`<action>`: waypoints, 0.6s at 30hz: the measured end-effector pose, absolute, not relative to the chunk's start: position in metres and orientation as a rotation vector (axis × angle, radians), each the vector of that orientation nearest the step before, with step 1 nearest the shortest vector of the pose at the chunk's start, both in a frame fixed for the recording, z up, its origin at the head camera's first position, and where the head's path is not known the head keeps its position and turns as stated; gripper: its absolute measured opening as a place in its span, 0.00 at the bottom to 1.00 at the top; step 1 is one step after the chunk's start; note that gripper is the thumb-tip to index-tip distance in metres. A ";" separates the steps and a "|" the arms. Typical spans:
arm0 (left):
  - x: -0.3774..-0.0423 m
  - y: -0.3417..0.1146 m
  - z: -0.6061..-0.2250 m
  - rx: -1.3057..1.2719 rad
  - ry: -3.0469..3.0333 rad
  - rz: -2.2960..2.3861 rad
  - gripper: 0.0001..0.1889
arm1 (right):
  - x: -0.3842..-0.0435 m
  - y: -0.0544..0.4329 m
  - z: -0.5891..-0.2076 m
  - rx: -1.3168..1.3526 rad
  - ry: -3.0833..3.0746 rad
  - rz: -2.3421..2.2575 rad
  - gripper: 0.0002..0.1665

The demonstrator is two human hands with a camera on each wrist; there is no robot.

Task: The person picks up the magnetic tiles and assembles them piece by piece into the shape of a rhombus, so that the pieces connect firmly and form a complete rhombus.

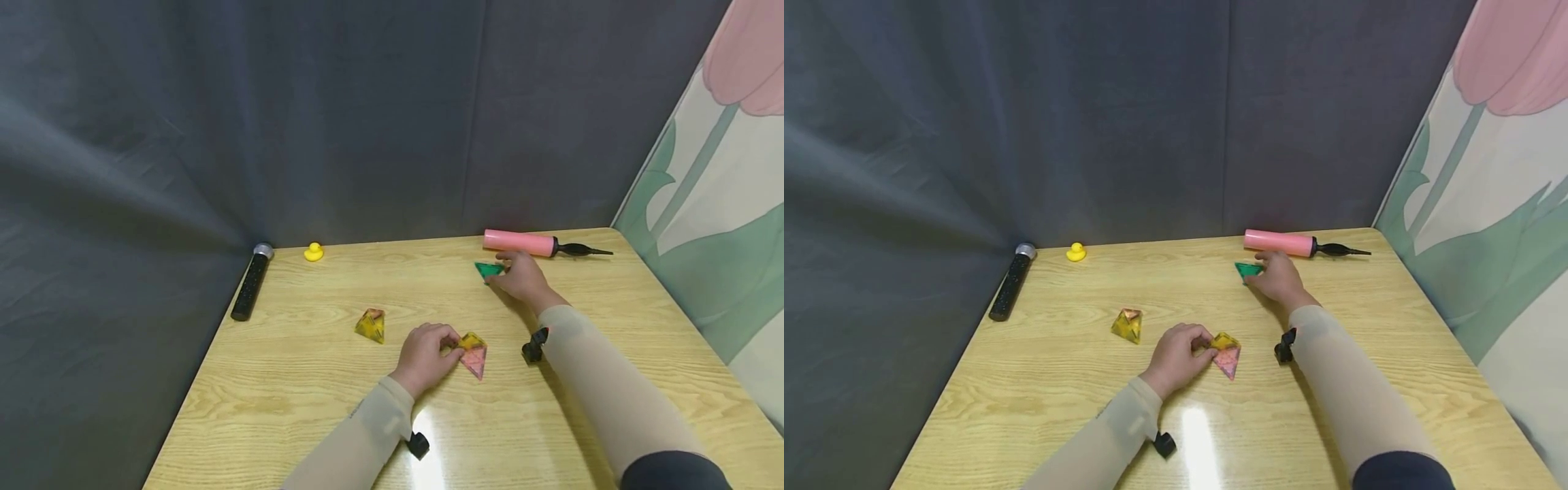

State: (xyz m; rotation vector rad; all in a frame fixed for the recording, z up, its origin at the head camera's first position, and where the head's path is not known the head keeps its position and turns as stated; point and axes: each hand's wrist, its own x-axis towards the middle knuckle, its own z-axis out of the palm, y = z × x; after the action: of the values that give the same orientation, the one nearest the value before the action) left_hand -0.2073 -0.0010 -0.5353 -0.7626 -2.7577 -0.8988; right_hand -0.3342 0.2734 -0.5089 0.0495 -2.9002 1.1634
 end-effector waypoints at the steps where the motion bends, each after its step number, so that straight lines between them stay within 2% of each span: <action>1: -0.208 -0.002 -0.536 -0.763 -2.756 -0.902 0.06 | -0.336 0.272 -0.509 0.051 -2.905 1.150 0.43; 7: -0.211 -0.005 -0.538 -0.754 -2.762 -0.914 0.06 | -0.342 0.267 -0.513 0.086 -2.938 1.032 0.45; 14: -0.210 -0.006 -0.537 -0.749 -2.774 -0.923 0.06 | -0.338 0.266 -0.515 0.195 -2.935 0.937 0.33; 18: -0.211 -0.006 -0.538 -0.745 -2.779 -0.928 0.06 | -0.329 0.267 -0.513 0.244 -2.948 0.878 0.31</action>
State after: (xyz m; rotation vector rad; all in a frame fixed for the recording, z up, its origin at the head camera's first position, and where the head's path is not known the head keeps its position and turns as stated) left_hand -0.2109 -0.0060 -0.5379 -0.7454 -2.7788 -0.9280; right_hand -0.3289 0.2668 -0.5129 0.2443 -2.9479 0.8785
